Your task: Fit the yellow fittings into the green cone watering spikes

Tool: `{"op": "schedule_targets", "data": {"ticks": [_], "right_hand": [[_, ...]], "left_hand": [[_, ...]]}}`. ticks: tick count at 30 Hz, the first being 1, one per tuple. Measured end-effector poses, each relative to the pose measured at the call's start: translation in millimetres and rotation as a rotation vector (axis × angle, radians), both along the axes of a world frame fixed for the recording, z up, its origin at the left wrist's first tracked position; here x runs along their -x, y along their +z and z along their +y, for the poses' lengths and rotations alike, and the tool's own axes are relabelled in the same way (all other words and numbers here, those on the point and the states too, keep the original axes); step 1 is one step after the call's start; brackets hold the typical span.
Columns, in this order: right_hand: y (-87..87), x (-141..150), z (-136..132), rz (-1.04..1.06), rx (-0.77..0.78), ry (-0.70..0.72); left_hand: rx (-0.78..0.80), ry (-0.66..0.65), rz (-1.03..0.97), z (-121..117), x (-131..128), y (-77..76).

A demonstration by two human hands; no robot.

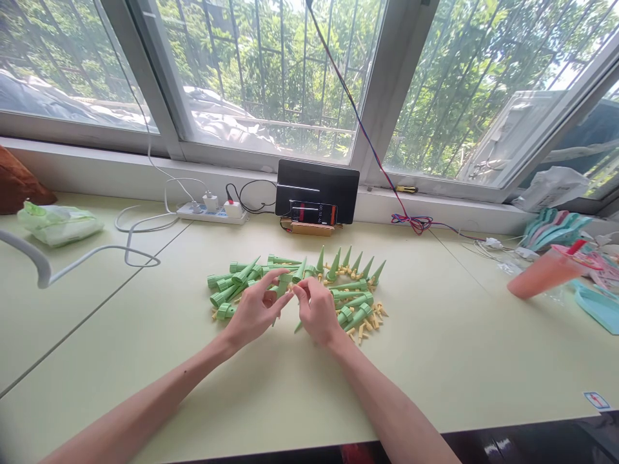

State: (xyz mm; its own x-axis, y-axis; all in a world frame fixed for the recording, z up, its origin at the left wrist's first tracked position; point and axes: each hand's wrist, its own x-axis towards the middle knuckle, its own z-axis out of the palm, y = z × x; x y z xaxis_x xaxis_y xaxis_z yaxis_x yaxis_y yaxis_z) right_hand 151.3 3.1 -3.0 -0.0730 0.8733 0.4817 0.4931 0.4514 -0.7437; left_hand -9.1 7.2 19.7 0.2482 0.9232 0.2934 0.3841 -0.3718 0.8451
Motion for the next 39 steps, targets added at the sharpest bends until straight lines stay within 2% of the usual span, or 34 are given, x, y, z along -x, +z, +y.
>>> {"op": "schedule_targets", "data": {"ticks": [13,39], "right_hand": [[2.9,0.9,-0.8,-0.026,0.000,-0.013],[-1.7,0.0,1.2,-0.031,-0.004,-0.002]], "left_hand": [[-0.055,0.000,0.047,-0.2,-1.2,-0.7],[-0.003,-0.016,0.051,-1.6,-2.2,0.0]]}}
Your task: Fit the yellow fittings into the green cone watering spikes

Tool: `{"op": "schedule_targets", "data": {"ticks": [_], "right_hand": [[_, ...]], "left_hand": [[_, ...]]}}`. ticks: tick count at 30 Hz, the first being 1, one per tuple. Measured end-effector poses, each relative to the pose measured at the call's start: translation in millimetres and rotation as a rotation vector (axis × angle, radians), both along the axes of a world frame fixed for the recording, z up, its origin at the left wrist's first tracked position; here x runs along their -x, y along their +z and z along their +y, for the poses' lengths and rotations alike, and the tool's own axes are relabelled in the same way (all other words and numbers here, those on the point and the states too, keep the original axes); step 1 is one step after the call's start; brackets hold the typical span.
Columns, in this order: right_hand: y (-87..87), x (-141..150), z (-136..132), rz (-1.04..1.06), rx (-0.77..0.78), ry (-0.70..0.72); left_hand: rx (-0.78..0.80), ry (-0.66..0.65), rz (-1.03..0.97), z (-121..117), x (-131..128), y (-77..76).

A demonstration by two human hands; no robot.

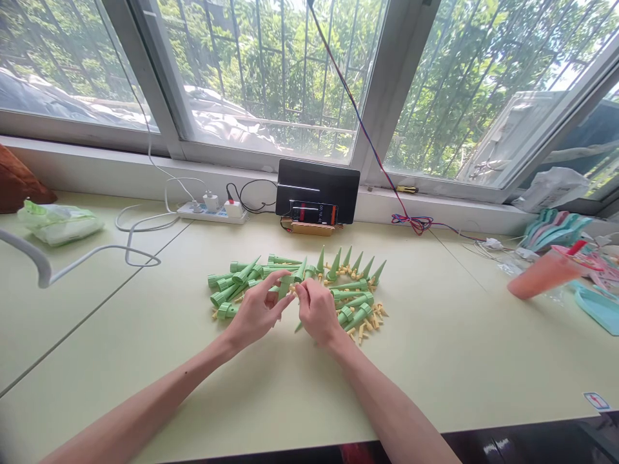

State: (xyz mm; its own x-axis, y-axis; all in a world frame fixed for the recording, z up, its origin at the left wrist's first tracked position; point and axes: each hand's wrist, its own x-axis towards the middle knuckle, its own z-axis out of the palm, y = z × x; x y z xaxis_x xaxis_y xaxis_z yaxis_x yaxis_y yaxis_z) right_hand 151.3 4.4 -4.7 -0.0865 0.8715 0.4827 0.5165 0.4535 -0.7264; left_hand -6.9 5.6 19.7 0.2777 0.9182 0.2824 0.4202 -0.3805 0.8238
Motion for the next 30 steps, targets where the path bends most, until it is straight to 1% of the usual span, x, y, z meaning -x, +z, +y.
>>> {"op": "schedule_targets", "data": {"ticks": [8,21,26,30], "right_hand": [[0.3,-0.1,0.9,0.000,-0.015,-0.006],[0.7,0.1,-0.4,-0.004,-0.008,-0.004],[3.2,0.3,-1.1,0.019,0.007,-0.007],[4.3,1.4,-2.3,0.045,0.005,-0.001]], "left_hand": [[0.057,-0.017,-0.014,0.2,0.6,-0.2],[0.149,-0.043,-0.100,2.0,1.3,-3.9],[0.210,-0.104,-0.152,6.1,4.7,-3.1],[0.295,-0.179,-0.187,10.5,7.3,-0.5]]}}
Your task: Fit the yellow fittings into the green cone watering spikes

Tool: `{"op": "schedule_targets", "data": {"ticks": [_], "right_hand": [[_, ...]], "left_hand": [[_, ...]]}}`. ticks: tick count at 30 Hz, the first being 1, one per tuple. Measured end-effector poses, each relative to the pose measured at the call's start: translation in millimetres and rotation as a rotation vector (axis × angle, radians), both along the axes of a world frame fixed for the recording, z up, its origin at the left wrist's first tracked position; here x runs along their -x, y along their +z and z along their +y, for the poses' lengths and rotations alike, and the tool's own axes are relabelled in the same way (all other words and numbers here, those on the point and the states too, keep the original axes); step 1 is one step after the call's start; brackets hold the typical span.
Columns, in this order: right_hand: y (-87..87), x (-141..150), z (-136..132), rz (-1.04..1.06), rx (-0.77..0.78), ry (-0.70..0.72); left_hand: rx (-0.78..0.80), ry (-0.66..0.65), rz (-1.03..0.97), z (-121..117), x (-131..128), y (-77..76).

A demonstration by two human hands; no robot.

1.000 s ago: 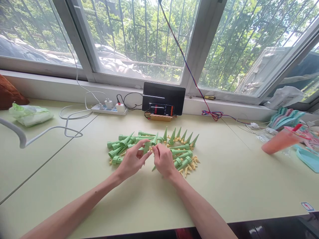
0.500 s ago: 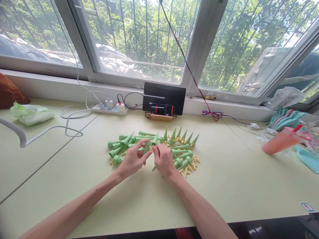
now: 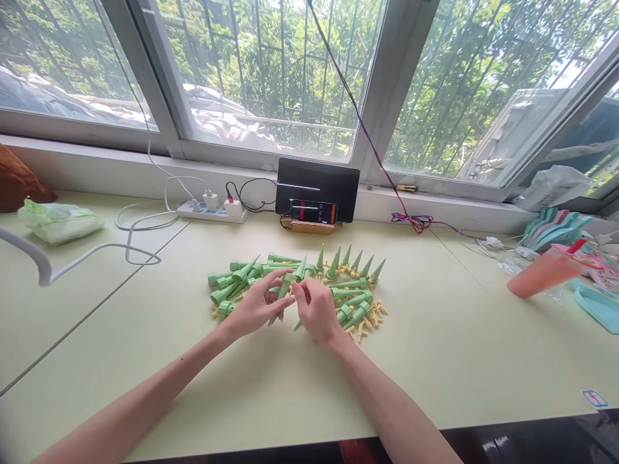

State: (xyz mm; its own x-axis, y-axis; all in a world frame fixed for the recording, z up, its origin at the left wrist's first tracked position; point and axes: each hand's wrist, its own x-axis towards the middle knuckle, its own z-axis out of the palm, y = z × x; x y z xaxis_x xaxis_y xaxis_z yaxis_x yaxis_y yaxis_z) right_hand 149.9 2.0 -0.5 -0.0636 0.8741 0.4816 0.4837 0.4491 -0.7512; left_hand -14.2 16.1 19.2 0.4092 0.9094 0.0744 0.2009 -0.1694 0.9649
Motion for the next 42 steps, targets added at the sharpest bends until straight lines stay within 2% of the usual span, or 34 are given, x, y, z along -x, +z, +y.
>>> {"op": "schedule_targets", "data": {"ticks": [7,13,23,28,42], "right_hand": [[2.0,0.6,-1.9,0.041,-0.079,0.027],[3.0,0.6,-2.1,0.027,-0.106,0.023],[5.7,-0.3,-3.8,0.069,-0.159,0.057],[8.6,-1.9,-4.5,-0.024,-0.216,0.121],[5.6,-1.4,-4.8,-0.018,-0.341,0.097]], "left_hand": [[0.276,-0.211,-0.173,0.6,1.6,7.8],[0.330,-0.280,-0.232,-0.5,3.4,11.1],[0.335,-0.319,-0.260,-1.5,2.9,13.8],[0.326,-0.326,-0.273,-0.4,3.4,11.8],[0.324,-0.255,-0.303,-6.5,-3.2,15.9]]}}
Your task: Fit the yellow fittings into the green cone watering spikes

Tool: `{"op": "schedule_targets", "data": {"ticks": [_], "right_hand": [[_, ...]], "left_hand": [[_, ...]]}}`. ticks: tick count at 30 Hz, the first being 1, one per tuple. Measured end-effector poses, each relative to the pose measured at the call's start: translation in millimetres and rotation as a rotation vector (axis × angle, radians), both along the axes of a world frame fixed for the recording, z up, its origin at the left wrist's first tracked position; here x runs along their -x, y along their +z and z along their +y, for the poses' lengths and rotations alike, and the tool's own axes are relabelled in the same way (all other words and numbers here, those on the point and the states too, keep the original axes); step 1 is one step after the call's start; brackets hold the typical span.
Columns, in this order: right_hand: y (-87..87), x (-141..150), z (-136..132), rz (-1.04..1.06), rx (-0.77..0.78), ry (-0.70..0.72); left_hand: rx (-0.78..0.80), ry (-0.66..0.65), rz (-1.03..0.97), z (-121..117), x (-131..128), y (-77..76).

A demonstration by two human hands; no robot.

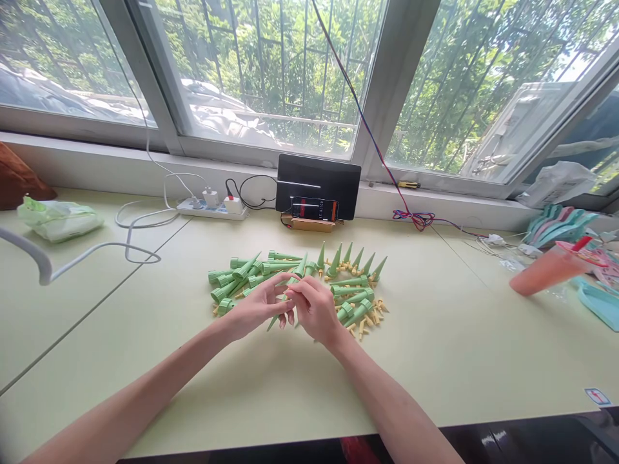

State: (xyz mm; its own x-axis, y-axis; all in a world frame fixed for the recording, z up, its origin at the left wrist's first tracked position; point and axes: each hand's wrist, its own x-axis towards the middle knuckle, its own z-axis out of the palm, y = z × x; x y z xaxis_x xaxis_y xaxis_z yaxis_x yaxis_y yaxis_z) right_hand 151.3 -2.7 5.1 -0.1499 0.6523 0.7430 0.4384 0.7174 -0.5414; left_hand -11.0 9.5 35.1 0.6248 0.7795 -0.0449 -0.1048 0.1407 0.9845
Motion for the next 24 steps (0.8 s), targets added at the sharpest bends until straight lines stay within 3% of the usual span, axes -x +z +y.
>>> {"op": "schedule_targets", "data": {"ticks": [24], "right_hand": [[-6.6,1.0,0.9,0.019,-0.011,-0.036]], "left_hand": [[0.054,0.009,-0.039,2.3,-1.9,-8.2]]}}
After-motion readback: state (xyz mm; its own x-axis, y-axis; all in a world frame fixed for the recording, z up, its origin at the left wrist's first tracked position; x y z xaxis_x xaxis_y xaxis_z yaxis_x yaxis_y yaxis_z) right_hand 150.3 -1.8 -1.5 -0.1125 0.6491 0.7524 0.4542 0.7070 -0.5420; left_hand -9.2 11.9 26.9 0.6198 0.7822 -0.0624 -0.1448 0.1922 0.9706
